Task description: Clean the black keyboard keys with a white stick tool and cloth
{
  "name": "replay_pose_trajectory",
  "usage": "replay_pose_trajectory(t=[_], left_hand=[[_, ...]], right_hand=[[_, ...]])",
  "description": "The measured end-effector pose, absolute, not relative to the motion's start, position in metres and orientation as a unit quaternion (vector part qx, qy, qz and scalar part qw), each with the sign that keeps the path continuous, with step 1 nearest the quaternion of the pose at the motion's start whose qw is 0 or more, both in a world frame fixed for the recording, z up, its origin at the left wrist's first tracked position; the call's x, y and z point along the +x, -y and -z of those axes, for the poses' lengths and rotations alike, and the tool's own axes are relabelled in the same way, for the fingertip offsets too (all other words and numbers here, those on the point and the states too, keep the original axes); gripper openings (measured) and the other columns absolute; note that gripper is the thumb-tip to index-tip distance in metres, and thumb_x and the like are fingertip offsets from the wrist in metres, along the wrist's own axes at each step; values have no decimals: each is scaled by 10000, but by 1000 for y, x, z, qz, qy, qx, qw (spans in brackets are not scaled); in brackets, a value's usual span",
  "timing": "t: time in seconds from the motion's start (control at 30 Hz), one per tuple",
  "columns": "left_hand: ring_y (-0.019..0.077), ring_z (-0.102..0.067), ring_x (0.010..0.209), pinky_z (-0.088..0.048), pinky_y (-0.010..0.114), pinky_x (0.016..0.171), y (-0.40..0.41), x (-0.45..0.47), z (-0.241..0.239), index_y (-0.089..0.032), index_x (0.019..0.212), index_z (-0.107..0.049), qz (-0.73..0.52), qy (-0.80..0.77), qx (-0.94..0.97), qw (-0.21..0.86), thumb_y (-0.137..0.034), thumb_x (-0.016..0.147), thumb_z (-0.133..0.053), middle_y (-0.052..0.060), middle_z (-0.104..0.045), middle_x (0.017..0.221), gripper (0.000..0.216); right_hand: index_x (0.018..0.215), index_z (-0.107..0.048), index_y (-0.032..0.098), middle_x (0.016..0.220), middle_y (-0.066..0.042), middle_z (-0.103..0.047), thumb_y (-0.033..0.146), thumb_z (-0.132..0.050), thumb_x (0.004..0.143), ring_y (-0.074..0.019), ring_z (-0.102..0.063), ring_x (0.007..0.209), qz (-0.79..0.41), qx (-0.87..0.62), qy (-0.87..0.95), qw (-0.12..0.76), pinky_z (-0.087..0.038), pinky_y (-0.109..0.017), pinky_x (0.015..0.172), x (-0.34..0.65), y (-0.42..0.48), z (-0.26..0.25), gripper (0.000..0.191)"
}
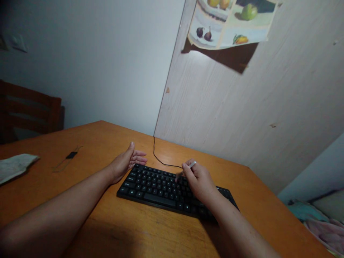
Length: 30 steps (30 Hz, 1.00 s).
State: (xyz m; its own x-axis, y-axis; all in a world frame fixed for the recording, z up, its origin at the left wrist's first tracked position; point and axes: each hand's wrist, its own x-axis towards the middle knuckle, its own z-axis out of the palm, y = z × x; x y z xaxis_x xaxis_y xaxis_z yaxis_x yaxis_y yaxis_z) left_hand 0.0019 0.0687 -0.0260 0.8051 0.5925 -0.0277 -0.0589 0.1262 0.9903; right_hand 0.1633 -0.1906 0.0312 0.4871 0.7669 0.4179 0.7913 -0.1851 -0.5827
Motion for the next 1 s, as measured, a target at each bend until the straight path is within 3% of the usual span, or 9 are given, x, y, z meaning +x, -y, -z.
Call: replay_pose_trajectory(t=[0.17, 0.43, 0.7, 0.9, 1.0], left_hand=[[317, -682, 1046, -466, 434, 962, -69, 2, 25, -104, 1154, -650, -219, -214, 620, 722, -848, 845, -292, 176, -748, 1063, 882], [310, -685, 1026, -475, 423, 938, -66, 2, 21, -100, 1147, -653, -219, -221, 620, 720, -885, 819, -250, 176, -749, 1061, 941], [310, -685, 1036, -478, 414, 934, -66, 2, 23, -98, 1155, -654, -225, -218, 623, 717, -840, 845, -309, 180, -750, 1075, 875], [305, -684, 1033, -476, 408, 933, -66, 1, 21, -96, 1152, -655, -222, -223, 621, 717, -856, 838, -282, 182, -749, 1077, 902], [307, -685, 1029, -478, 401, 923, -65, 1, 20, -91, 1163, -652, -223, -226, 619, 718, -849, 837, -311, 186, -747, 1080, 893]], right_hand=[[868, -636, 214, 827, -41, -659, 495, -470, 995, -199, -607, 779, 14, -757, 513, 404, -430, -314, 692, 167, 184, -22, 350], [718, -519, 220, 646, 16, -536, 442, -438, 1011, -157, -514, 623, -21, -772, 531, 348, -381, -291, 610, 149, 200, -41, 376], [746, -559, 215, 697, -1, -564, 491, -458, 1005, -165, -541, 676, 12, -760, 517, 393, -402, -299, 658, 148, 197, -35, 392], [715, -505, 220, 672, 0, -568, 452, -414, 1020, -164, -534, 649, -69, -775, 541, 318, -389, -295, 636, 141, 210, -44, 394], [721, -497, 224, 599, 24, -533, 441, -405, 1020, -150, -504, 583, -154, -768, 528, 328, -370, -278, 591, 136, 217, -53, 380]])
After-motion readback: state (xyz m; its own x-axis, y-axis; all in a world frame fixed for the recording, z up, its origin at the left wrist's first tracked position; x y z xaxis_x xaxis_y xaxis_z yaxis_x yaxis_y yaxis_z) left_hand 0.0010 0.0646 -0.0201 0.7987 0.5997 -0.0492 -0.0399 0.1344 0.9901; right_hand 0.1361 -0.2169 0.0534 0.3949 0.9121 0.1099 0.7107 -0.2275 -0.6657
